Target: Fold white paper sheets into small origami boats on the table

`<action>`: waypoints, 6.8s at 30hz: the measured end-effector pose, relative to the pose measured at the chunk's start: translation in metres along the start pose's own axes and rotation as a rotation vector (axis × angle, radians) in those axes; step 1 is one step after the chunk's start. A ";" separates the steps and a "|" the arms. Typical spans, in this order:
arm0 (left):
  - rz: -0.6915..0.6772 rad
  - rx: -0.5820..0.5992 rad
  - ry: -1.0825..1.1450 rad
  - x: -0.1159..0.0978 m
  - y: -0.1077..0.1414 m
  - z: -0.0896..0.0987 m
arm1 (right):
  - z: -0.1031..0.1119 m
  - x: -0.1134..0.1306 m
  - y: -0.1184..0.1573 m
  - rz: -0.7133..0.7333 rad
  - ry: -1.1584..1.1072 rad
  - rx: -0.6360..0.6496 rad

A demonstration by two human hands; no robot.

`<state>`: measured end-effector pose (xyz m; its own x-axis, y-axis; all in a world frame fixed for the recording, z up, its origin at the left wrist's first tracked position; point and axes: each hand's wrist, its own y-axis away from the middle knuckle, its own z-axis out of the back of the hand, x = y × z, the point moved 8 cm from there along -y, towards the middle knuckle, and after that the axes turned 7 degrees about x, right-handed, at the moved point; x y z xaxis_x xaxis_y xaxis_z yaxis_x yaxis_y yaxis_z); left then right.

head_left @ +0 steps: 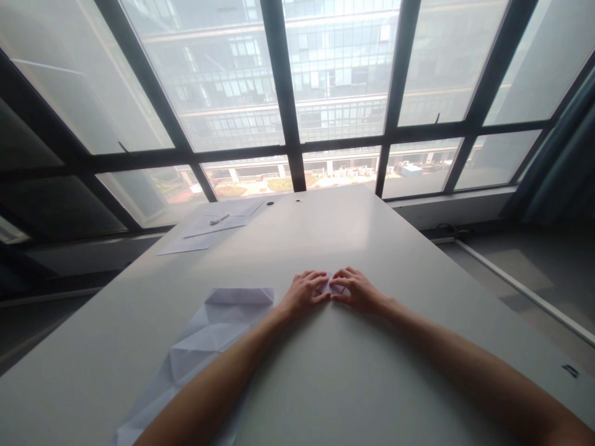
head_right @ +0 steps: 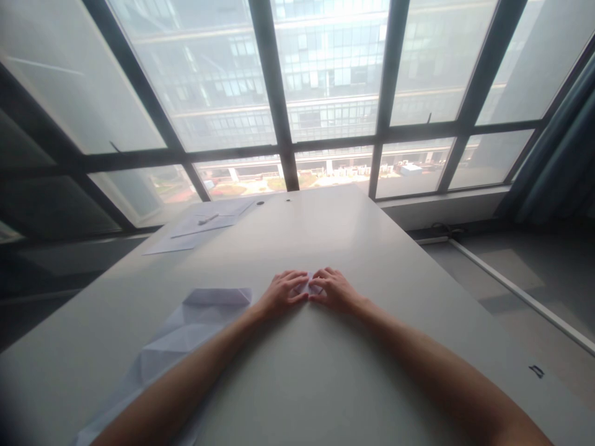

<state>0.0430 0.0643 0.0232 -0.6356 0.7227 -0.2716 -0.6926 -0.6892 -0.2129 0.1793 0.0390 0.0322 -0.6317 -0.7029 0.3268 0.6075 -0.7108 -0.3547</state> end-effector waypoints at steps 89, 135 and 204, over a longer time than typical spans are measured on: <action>0.005 -0.008 -0.011 -0.002 -0.001 0.000 | -0.005 -0.009 0.001 -0.092 0.041 0.031; 0.007 -0.037 0.013 -0.002 0.000 0.002 | -0.009 -0.013 0.001 -0.097 0.031 0.012; 0.013 -0.017 0.001 -0.004 -0.001 0.003 | -0.005 -0.010 0.001 -0.093 0.012 0.001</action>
<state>0.0456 0.0623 0.0275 -0.6443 0.7136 -0.2750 -0.6783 -0.6993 -0.2255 0.1837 0.0455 0.0238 -0.6913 -0.6333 0.3480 0.5460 -0.7732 -0.3224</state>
